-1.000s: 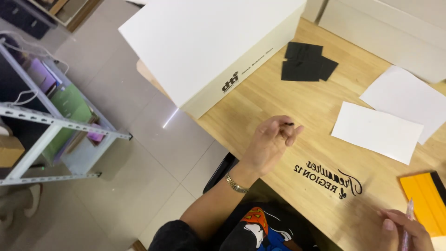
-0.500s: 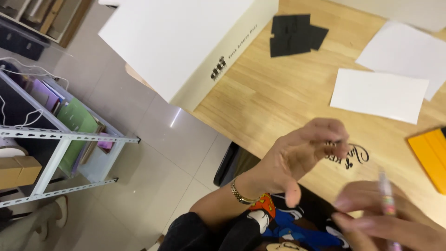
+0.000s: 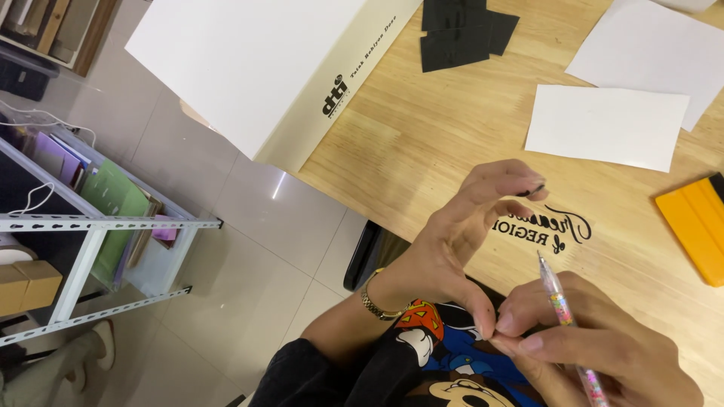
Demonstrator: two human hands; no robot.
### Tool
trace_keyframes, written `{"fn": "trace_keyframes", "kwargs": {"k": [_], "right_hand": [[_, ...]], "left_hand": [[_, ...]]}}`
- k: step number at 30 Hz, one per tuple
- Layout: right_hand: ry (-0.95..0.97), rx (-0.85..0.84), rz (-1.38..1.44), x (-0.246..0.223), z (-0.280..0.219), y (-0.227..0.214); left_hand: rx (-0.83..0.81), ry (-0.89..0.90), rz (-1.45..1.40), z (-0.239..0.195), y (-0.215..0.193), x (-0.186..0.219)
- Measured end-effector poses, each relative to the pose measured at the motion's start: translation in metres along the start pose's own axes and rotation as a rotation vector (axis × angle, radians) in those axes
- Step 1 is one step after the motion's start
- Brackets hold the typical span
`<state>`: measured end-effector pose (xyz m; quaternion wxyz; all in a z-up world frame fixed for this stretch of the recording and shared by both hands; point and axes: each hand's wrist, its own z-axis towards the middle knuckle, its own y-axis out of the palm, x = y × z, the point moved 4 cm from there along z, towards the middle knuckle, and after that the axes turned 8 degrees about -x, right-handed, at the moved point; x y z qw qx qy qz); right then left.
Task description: Weeding a vinyl decal and applying it to a white box using a squeegee
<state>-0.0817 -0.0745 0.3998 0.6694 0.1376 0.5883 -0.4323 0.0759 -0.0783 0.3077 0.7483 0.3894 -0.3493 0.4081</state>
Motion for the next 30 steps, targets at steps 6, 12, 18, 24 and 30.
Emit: {"fn": "trace_keyframes", "kwargs": {"k": [6, 12, 18, 24, 30], "right_hand": [[-0.006, -0.022, 0.010, 0.006, -0.005, 0.001], [-0.015, 0.021, -0.003, -0.005, 0.004, 0.006], [-0.025, -0.004, 0.005, -0.003, 0.005, 0.006], [-0.033, -0.010, -0.016, -0.001, 0.007, 0.006], [-0.031, 0.058, -0.027, -0.004, 0.007, 0.009]], "left_hand": [[0.021, -0.005, 0.081, -0.001, -0.006, 0.002], [0.017, -0.034, 0.117, -0.002, -0.009, 0.004], [0.016, -0.046, 0.126, -0.003, -0.011, 0.003], [0.013, -0.033, 0.131, -0.002, -0.013, 0.002], [0.023, -0.035, 0.131, -0.002, -0.013, 0.003]]}}
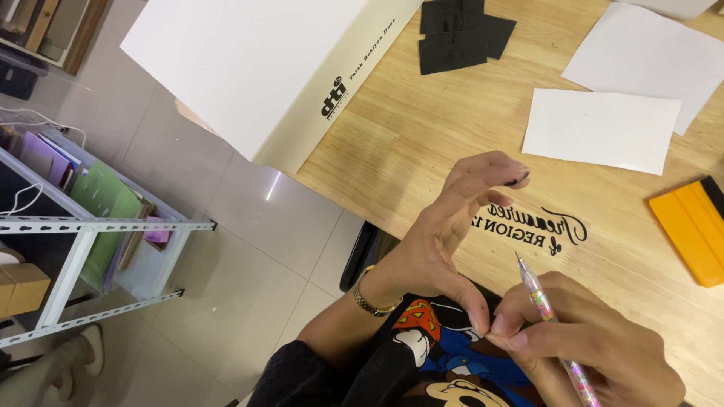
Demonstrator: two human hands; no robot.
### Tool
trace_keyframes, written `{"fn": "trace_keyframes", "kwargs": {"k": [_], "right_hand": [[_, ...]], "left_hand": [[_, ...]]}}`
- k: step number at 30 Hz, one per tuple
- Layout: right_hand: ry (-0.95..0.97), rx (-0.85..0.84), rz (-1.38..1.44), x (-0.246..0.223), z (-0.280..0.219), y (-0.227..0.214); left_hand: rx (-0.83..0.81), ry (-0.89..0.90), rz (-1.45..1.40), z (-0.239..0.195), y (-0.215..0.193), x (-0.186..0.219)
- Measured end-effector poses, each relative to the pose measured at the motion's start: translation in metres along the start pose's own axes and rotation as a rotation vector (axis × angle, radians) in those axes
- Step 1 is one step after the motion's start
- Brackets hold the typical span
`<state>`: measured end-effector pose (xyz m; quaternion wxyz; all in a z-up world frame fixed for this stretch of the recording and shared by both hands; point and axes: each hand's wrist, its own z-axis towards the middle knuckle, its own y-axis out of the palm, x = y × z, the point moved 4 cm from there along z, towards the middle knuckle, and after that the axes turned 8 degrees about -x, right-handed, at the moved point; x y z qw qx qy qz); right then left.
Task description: Weeding a vinyl decal and applying it to a white box using a squeegee
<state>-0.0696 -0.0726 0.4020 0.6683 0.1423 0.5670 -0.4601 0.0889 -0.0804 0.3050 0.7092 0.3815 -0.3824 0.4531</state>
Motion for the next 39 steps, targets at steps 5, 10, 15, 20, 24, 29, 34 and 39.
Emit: {"fn": "trace_keyframes", "kwargs": {"k": [5, 10, 15, 20, 24, 29, 34, 39], "right_hand": [[-0.015, -0.001, -0.006, -0.002, 0.000, 0.001], [-0.024, -0.045, 0.006, 0.009, -0.013, -0.015], [-0.090, -0.110, -0.057, 0.057, -0.048, -0.058], [-0.025, -0.043, 0.019, 0.058, -0.054, -0.064], [0.003, -0.044, 0.040, 0.058, -0.055, -0.065], [0.095, 0.283, -0.047, 0.036, -0.047, -0.038], [0.026, 0.439, -0.138, 0.034, -0.032, -0.032], [-0.283, 0.283, -0.059, 0.087, -0.040, -0.058]], "left_hand": [[0.000, 0.024, 0.005, -0.001, 0.000, -0.002], [0.045, 0.022, -0.076, -0.003, 0.006, 0.003], [-0.120, -0.049, -0.044, -0.004, 0.030, 0.024], [-0.220, -0.145, -0.051, -0.009, 0.041, 0.028], [-0.260, -0.151, -0.009, -0.007, 0.041, 0.026], [-0.261, -0.154, 0.000, -0.006, 0.041, 0.026], [-0.214, -0.139, -0.063, -0.004, 0.042, 0.021], [-0.115, -0.104, -0.155, 0.000, 0.033, 0.010]]}}
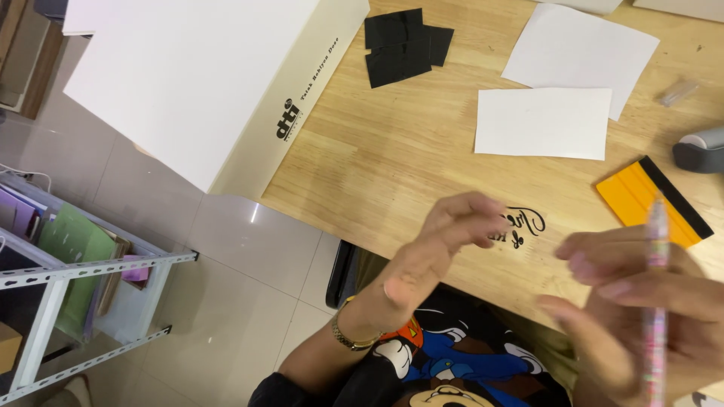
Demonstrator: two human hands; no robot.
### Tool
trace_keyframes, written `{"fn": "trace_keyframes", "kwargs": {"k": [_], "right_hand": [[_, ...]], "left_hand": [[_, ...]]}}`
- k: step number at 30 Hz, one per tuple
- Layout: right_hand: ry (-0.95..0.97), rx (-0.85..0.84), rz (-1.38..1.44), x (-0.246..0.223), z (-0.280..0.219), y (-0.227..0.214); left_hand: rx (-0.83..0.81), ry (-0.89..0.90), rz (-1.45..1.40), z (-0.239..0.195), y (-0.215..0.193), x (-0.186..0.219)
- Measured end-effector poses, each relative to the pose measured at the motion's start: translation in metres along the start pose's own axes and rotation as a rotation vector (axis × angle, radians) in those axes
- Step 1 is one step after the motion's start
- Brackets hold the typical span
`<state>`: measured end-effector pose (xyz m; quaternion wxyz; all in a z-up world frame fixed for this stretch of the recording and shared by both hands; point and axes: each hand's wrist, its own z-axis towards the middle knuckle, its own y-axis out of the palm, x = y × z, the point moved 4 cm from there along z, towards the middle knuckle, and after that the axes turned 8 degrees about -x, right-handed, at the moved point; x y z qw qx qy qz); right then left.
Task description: Weeding a vinyl decal and applying it to a white box using a squeegee
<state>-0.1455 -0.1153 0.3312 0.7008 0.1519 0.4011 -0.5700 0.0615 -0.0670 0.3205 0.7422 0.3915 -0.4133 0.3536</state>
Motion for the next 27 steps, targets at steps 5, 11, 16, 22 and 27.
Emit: {"fn": "trace_keyframes", "kwargs": {"k": [5, 11, 16, 22, 27], "right_hand": [[0.271, 0.197, 0.119, 0.062, -0.068, -0.051], [0.566, 0.347, 0.099, 0.086, -0.092, -0.052], [0.625, 0.349, 0.087, 0.115, -0.106, -0.039], [0.685, 0.305, -0.058, 0.148, -0.161, -0.051], [0.832, 0.429, 0.047, 0.163, -0.188, -0.058]], "left_hand": [[0.274, -0.165, 0.293, 0.005, -0.031, -0.015], [0.406, -0.069, -0.219, -0.010, -0.041, -0.070], [0.106, 0.170, -0.782, -0.018, -0.032, -0.088], [-0.104, 0.265, -0.889, -0.006, -0.026, -0.077], [-0.197, 0.262, -0.822, 0.009, -0.030, -0.062]]}}
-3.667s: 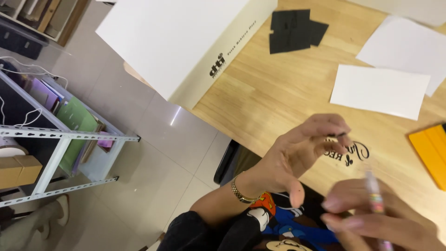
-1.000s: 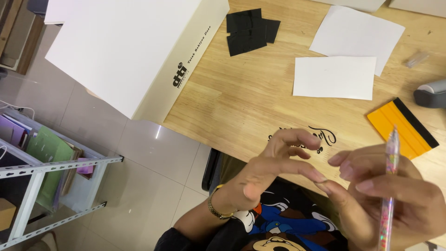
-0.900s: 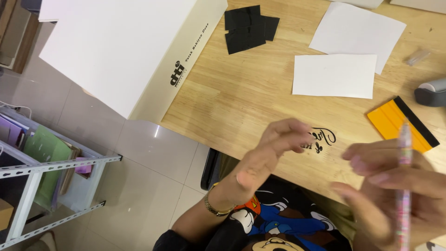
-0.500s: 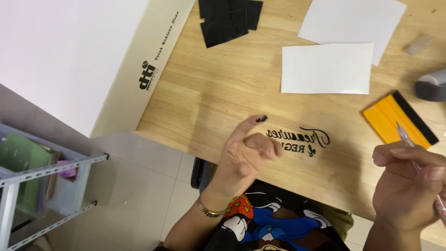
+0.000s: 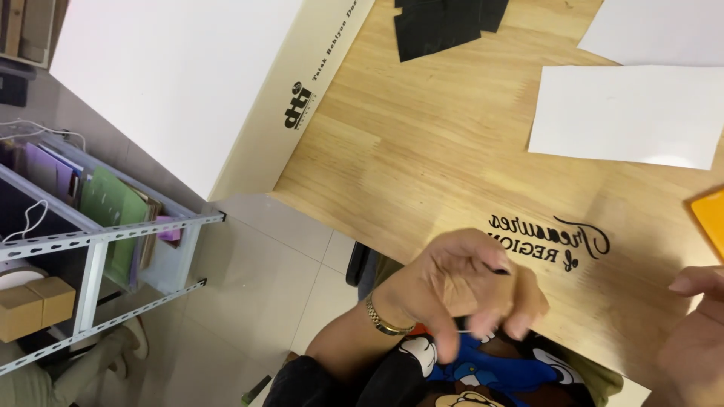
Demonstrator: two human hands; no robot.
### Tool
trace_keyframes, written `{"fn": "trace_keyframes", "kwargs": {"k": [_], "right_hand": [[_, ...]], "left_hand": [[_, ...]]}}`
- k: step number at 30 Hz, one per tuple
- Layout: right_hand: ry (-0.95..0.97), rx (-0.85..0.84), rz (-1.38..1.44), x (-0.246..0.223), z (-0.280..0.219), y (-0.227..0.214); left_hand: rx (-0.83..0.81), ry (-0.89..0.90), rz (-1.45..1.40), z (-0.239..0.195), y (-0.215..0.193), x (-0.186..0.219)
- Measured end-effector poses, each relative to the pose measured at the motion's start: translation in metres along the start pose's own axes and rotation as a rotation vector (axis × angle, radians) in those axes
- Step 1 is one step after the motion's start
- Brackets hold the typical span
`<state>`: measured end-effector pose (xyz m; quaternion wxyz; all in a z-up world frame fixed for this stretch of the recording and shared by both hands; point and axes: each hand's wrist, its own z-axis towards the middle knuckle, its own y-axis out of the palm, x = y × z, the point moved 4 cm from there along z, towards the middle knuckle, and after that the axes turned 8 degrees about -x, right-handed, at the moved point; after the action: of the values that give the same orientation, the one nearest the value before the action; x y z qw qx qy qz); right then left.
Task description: Weeding a vinyl decal and applying it to a white box using a squeegee
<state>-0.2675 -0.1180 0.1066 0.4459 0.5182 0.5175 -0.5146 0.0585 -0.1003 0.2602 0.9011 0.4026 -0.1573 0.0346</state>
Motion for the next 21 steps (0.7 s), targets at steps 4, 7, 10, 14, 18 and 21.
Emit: {"fn": "trace_keyframes", "kwargs": {"k": [4, 7, 10, 14, 18, 21], "right_hand": [[-0.359, -0.180, -0.334, -0.057, -0.006, 0.035], [-0.290, -0.030, -0.266, -0.087, -0.021, 0.048], [-0.431, -0.060, -0.455, -0.118, -0.023, 0.062], [-0.361, -0.267, -0.427, -0.140, -0.031, 0.083], [-0.392, -0.480, -0.517, -0.137, -0.040, 0.091], [-0.570, -0.343, -0.493, -0.156, -0.035, 0.123]], "left_hand": [[0.186, -0.009, 0.222, 0.003, 0.002, 0.014], [0.287, -0.186, 0.733, 0.000, -0.003, 0.011], [0.326, -0.496, 1.768, 0.009, -0.004, 0.004], [0.260, -0.522, 2.218, 0.004, -0.008, -0.016], [0.187, -0.607, 2.153, 0.006, -0.011, -0.013], [0.140, -0.622, 2.151, 0.007, -0.013, -0.013]]}}
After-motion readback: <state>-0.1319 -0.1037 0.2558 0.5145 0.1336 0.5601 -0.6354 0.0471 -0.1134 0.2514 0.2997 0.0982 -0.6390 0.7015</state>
